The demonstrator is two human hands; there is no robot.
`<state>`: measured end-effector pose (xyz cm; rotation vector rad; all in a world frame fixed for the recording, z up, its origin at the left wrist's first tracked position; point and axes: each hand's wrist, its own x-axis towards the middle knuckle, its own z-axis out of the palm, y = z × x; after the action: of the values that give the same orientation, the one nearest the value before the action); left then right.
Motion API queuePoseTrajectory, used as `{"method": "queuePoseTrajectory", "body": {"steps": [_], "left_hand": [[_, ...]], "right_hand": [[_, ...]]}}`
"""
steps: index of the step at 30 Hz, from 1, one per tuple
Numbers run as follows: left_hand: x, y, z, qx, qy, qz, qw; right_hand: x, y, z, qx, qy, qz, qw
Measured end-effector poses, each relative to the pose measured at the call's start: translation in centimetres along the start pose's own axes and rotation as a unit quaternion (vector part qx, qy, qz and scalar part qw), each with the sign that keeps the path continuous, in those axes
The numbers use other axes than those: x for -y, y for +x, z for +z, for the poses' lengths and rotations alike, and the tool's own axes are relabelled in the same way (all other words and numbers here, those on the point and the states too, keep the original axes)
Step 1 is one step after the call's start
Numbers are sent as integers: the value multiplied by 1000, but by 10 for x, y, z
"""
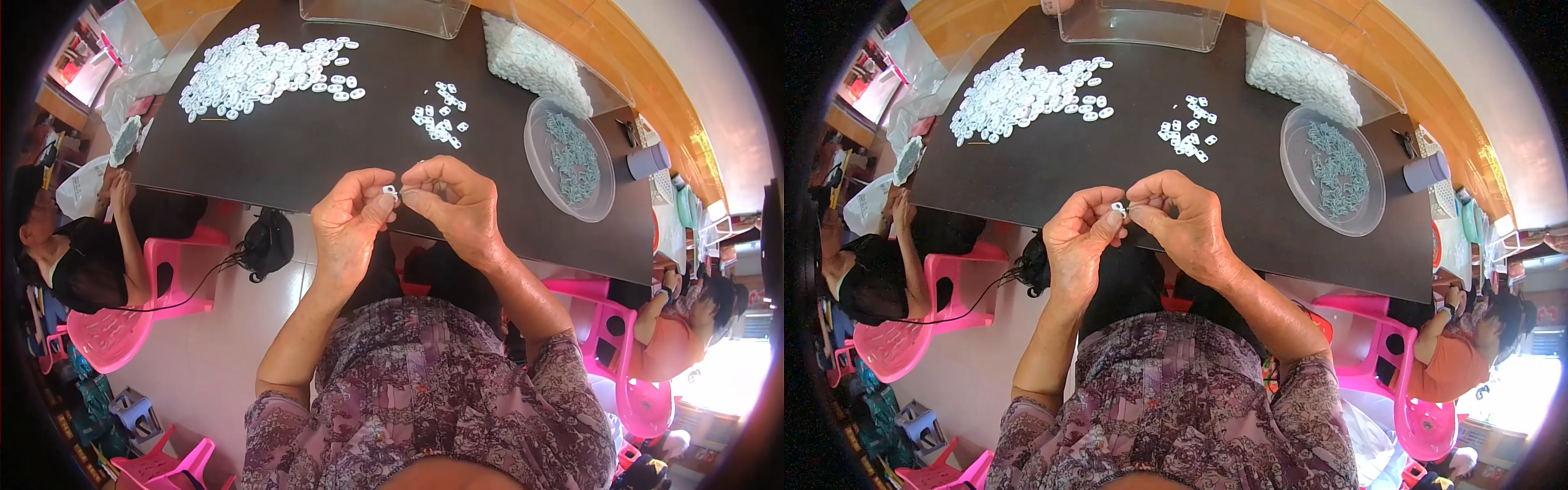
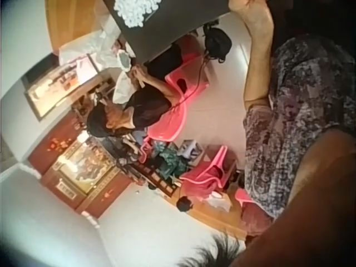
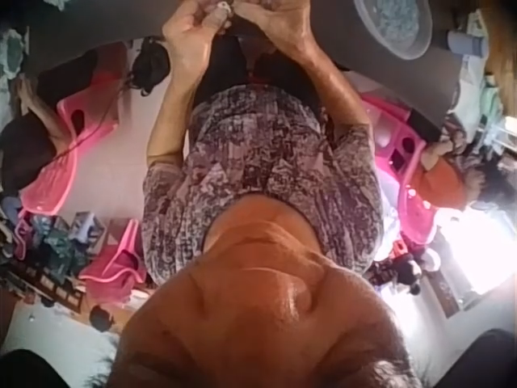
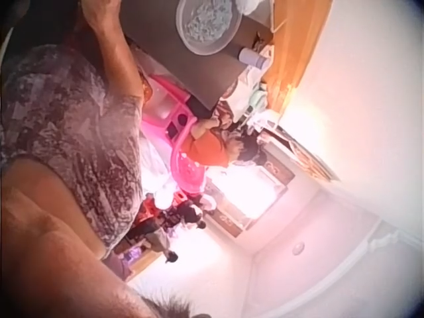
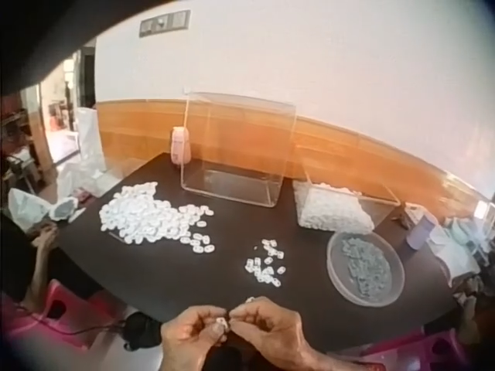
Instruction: Manually assembling small white plastic components by inserting blue pins into designated holes.
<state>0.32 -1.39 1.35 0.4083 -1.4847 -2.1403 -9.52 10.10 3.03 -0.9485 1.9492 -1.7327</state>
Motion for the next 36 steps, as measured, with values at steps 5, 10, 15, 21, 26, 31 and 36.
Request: {"method": "queuePoseTrajectory", "body": {"steps": [5,10,15,21,26,31,36], "left_hand": [[1,-4,-2,-2,17,30,999],[0,-5,-7,0,79,52,995],[2,-5,-10,14,159,86,983],[0,-5,-11,17,237,165,957],[-6,-4,-10,26,274,186,943],[-4,-4,-12,15,290,198,936],[-7,-1,-9,13,364,287,886]], "right_hand": [[-1,0,3,2,3,-26,1000],[4,-1,3,42,-15,22,999],[5,-1,4,40,-31,17,999],[2,1,7,21,-28,-18,999],[6,0,6,37,-6,22,999],[6,0,9,45,2,60,997],[-1,3,13,43,22,37,998]]}}
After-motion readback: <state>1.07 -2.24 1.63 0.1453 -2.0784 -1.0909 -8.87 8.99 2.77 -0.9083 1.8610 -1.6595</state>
